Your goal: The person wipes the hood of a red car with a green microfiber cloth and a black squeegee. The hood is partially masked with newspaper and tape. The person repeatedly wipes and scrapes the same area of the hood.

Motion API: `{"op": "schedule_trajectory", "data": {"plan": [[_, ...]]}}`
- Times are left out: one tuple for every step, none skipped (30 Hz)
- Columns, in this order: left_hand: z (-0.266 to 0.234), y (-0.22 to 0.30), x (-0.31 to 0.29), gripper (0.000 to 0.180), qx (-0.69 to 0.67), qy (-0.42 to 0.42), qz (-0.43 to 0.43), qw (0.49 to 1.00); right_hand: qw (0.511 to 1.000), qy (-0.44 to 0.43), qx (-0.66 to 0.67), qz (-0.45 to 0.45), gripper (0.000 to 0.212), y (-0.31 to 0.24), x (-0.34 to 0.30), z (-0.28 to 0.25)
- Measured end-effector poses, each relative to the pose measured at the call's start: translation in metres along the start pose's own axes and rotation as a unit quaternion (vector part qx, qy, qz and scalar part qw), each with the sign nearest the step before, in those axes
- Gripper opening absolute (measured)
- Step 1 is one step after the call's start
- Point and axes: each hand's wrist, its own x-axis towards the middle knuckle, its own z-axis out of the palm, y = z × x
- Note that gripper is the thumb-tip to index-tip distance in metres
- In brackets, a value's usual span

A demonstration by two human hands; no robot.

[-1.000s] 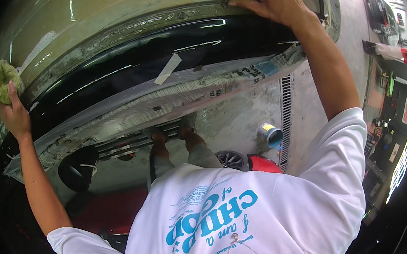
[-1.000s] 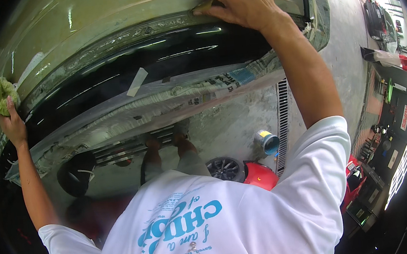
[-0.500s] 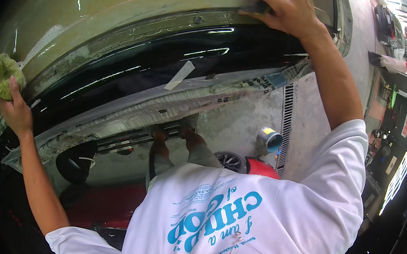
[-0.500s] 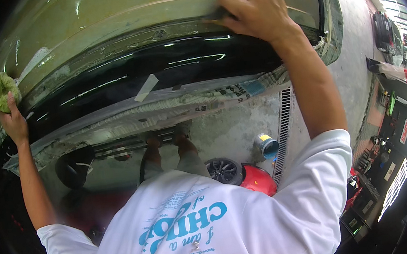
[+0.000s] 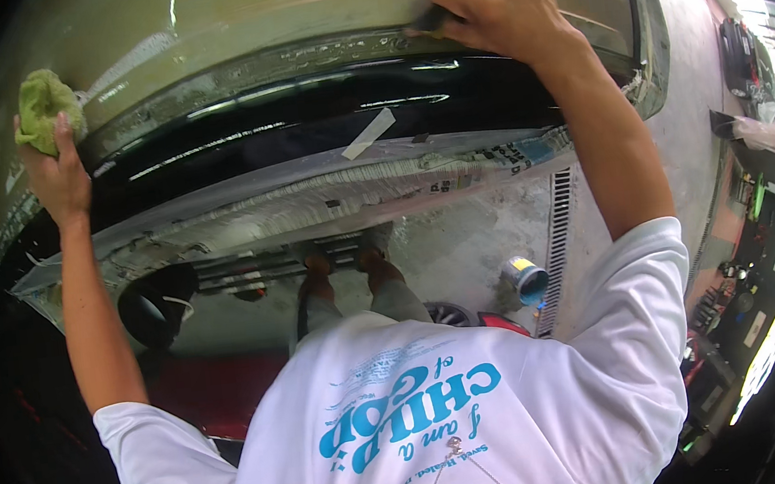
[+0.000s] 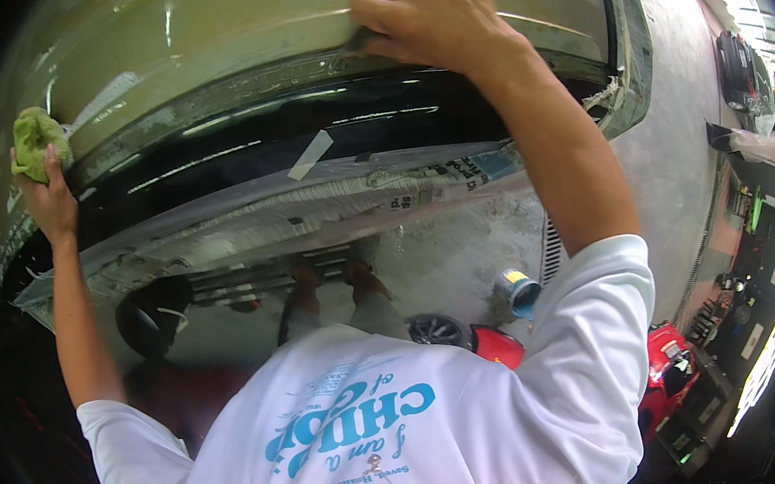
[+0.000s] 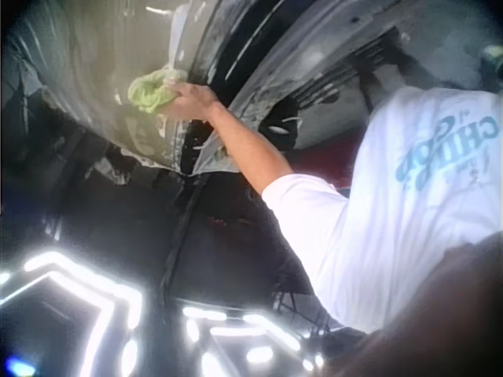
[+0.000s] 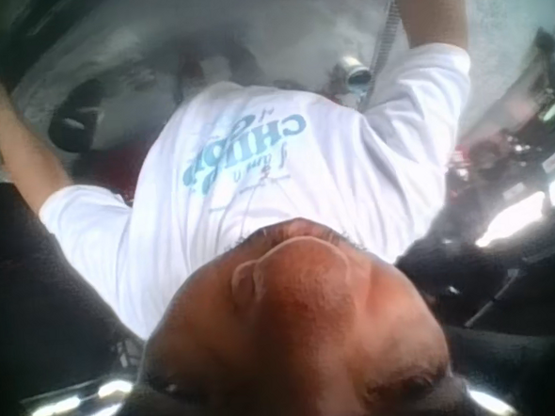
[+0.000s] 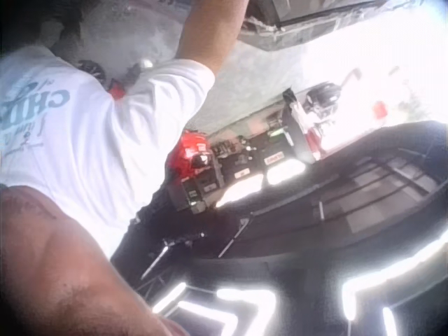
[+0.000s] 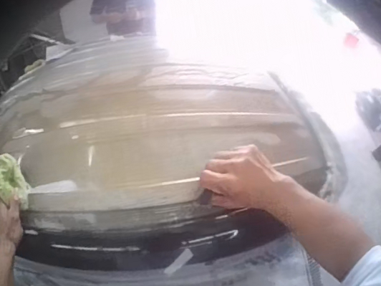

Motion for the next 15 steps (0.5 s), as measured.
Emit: {"op": "schedule_trajectory", "data": {"plan": [[0.000,0.004,0.001,0.079,0.008,0.012,0.013,1.000,0.999,0.020,0.011,0.032,0.029,-0.005,0.009,-0.012],[0.000,0.006,0.001,0.080,0.017,0.019,0.024,0.999,0.997,0.038,0.026,0.064,0.033,-0.010,0.015,-0.026],[-0.001,0.006,0.000,0.082,0.024,0.024,0.032,0.999,0.979,0.115,0.062,0.154,0.029,-0.018,0.011,-0.048],[-0.004,0.010,0.000,0.091,0.039,0.018,0.035,0.998,0.950,0.188,0.102,0.229,0.026,-0.015,-0.005,-0.060],[-0.002,0.008,0.000,0.094,0.021,0.026,0.038,0.999,0.906,0.269,0.147,0.292,0.024,-0.013,-0.022,-0.073],[0.000,0.005,0.000,0.096,0.003,0.031,0.041,0.999,0.853,0.344,0.195,0.340,0.025,-0.004,-0.050,-0.079],[-0.005,-0.001,-0.004,0.099,-0.006,0.039,0.038,0.998,0.871,0.349,0.133,0.318,0.021,-0.011,-0.066,-0.098],[0.001,0.002,0.003,0.107,-0.067,0.022,0.062,0.996,0.794,0.435,0.201,0.375,0.030,-0.036,-0.082,-0.118],[-0.009,-0.003,-0.001,0.108,-0.048,0.036,0.049,0.997,0.763,0.451,0.232,0.402,0.029,-0.045,-0.106,-0.110],[-0.015,-0.005,-0.001,0.109,-0.040,0.048,0.040,0.997,0.731,0.467,0.252,0.429,0.029,-0.057,-0.131,-0.106],[-0.022,-0.005,0.001,0.110,-0.030,0.060,0.029,0.997,0.737,0.371,0.213,0.524,0.029,-0.088,-0.144,-0.107],[-0.026,0.007,0.001,0.102,-0.021,0.126,0.068,0.990,0.727,0.268,0.168,0.609,0.029,-0.125,-0.153,-0.108],[-0.027,0.050,-0.007,0.090,-0.053,0.117,0.073,0.989,0.682,0.302,0.304,0.593,0.028,-0.160,-0.156,-0.100],[-0.033,0.107,-0.027,0.079,-0.079,0.106,0.078,0.988,0.640,0.326,0.392,0.575,0.028,-0.188,-0.167,-0.079],[-0.039,0.151,-0.052,0.053,-0.175,-0.007,0.029,0.984,0.593,0.285,0.456,0.599,0.025,-0.217,-0.175,-0.066]]}}
